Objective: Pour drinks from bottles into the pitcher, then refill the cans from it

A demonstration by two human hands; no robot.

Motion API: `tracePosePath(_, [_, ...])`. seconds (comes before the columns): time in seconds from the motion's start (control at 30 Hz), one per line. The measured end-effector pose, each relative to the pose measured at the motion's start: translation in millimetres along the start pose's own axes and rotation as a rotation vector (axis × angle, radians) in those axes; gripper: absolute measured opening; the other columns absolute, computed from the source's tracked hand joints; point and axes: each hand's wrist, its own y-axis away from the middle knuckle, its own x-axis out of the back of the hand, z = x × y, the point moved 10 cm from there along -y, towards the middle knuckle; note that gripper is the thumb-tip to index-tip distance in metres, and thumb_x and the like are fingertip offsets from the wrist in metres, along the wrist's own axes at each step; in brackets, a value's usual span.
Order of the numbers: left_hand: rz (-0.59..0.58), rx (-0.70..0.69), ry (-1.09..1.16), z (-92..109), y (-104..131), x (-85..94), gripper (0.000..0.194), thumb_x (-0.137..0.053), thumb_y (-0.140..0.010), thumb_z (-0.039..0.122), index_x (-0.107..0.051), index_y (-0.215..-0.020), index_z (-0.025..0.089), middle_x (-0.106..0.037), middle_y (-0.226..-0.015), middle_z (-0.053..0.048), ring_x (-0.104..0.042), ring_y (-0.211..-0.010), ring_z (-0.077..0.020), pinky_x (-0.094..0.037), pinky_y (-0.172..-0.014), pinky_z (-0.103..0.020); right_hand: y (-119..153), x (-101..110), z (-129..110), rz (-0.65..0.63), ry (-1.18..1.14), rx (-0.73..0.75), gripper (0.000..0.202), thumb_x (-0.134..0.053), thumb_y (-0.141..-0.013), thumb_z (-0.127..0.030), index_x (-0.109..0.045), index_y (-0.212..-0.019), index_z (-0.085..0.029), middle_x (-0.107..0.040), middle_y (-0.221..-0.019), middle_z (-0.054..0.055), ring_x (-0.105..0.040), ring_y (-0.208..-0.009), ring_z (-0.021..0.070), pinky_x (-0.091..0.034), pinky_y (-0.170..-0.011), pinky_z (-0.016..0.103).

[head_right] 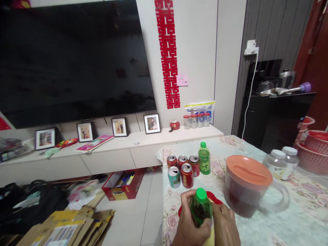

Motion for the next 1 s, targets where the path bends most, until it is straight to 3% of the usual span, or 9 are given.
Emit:
tracePosePath(0.13, [-0.007,-0.047,0.02,2.2,-4.2,-6.9,0.076,-0.061,-0.057,0.01,-0.046,-0.132,0.015,-0.059,-0.126,-0.013,-0.058,-0.121,-0.0277,-0.043,-0.113,-0.037,-1.5,12.0,5.7,0.075,-0.088,-0.077,0.033,-0.051,-0.079,-0.043,-0.08,-0.085,-0.027,-0.08,-0.088,0.008,-0.073,-0.082,0.0281,-0.059,-0.073,0.039])
tracePosePath(0.2, [0.029,-0.064,0.002,0.6,-3.5,-8.5,0.079,-0.06,-0.057,0.011,-0.047,-0.135,0.014,-0.057,-0.131,-0.014,-0.054,-0.128,-0.0298,-0.038,-0.118,-0.038,-0.7,22.7,11.9,0.149,-0.143,-0.144,0.036,-0.053,-0.079,-0.047,-0.08,-0.091,-0.026,-0.081,-0.095,0.008,-0.075,-0.089,0.0292,-0.061,-0.079,0.04])
tracePosePath(0.3, [0.044,-0.03,0.031,-5.7,1.2,-14.0,0.078,-0.063,-0.061,0.015,-0.048,-0.138,0.015,-0.056,-0.138,-0.014,-0.052,-0.131,-0.0315,-0.038,-0.118,-0.038,3.1,29.5,18.0,0.148,-0.246,-0.268,0.046,-0.056,-0.081,-0.059,-0.08,-0.1,-0.024,-0.079,-0.113,0.009,-0.074,-0.103,0.0313,-0.06,-0.092,0.04])
tracePosePath(0.43, [0.065,-0.01,0.1,-5.9,8.7,-13.4,0.073,-0.067,-0.072,0.027,-0.049,-0.143,0.019,-0.054,-0.146,-0.014,-0.052,-0.133,-0.0332,-0.042,-0.115,-0.038,11.2,24.2,16.4,0.1,-0.358,-0.3,0.065,-0.054,-0.084,-0.072,-0.076,-0.118,-0.022,-0.069,-0.138,0.01,-0.063,-0.129,0.0343,-0.049,-0.113,0.043])
tracePosePath(0.53, [0.003,0.001,0.141,-4.2,10.3,-13.8,0.079,-0.073,-0.071,0.031,-0.051,-0.145,0.02,-0.057,-0.145,-0.014,-0.054,-0.132,-0.0355,-0.044,-0.113,-0.039,17.2,8.2,20.9,0.066,-0.411,-0.266,0.067,-0.05,-0.09,-0.069,-0.072,-0.128,-0.019,-0.064,-0.146,0.011,-0.055,-0.139,0.0341,-0.042,-0.12,0.045])
tracePosePath(0.63, [-0.061,0.049,0.164,-7.1,11.7,-12.3,0.082,-0.072,-0.072,0.03,-0.048,-0.149,0.02,-0.057,-0.146,-0.013,-0.053,-0.135,-0.0365,-0.042,-0.114,-0.04,18.4,-5.2,30.0,0.043,-0.457,-0.227,0.058,-0.051,-0.094,-0.06,-0.072,-0.127,-0.017,-0.068,-0.143,0.01,-0.059,-0.136,0.0328,-0.043,-0.119,0.043])
tracePosePath(0.7, [-0.093,0.052,0.164,-7.0,13.5,-10.3,0.083,-0.07,-0.075,0.031,-0.044,-0.153,0.019,-0.054,-0.151,-0.014,-0.05,-0.139,-0.0372,-0.04,-0.117,-0.041,14.9,-9.7,32.6,0.01,-0.446,-0.175,0.051,-0.059,-0.089,-0.058,-0.078,-0.117,-0.02,-0.074,-0.133,0.009,-0.066,-0.128,0.0337,-0.047,-0.115,0.042])
tracePosePath(0.83, [-0.158,-0.045,0.154,-2.1,15.1,-9.7,0.081,-0.067,-0.083,0.04,-0.038,-0.155,0.017,-0.054,-0.15,-0.016,-0.052,-0.137,-0.0352,-0.037,-0.118,-0.043,6.4,-12.9,39.0,-0.03,-0.394,-0.151,0.042,-0.066,-0.078,-0.06,-0.084,-0.093,-0.025,-0.083,-0.105,0.006,-0.076,-0.105,0.0356,-0.059,-0.1,0.043])
tracePosePath(1.0, [-0.167,-0.122,0.156,-7.6,7.3,-11.1,0.087,-0.073,-0.079,0.057,-0.041,-0.149,0.016,-0.059,-0.137,-0.018,-0.057,-0.123,-0.0365,-0.044,-0.11,-0.047,7.7,-7.2,44.0,0.039,-0.318,-0.184,0.038,-0.065,-0.079,-0.058,-0.083,-0.09,-0.027,-0.084,-0.101,0.004,-0.078,-0.099,0.0343,-0.062,-0.094,0.042])
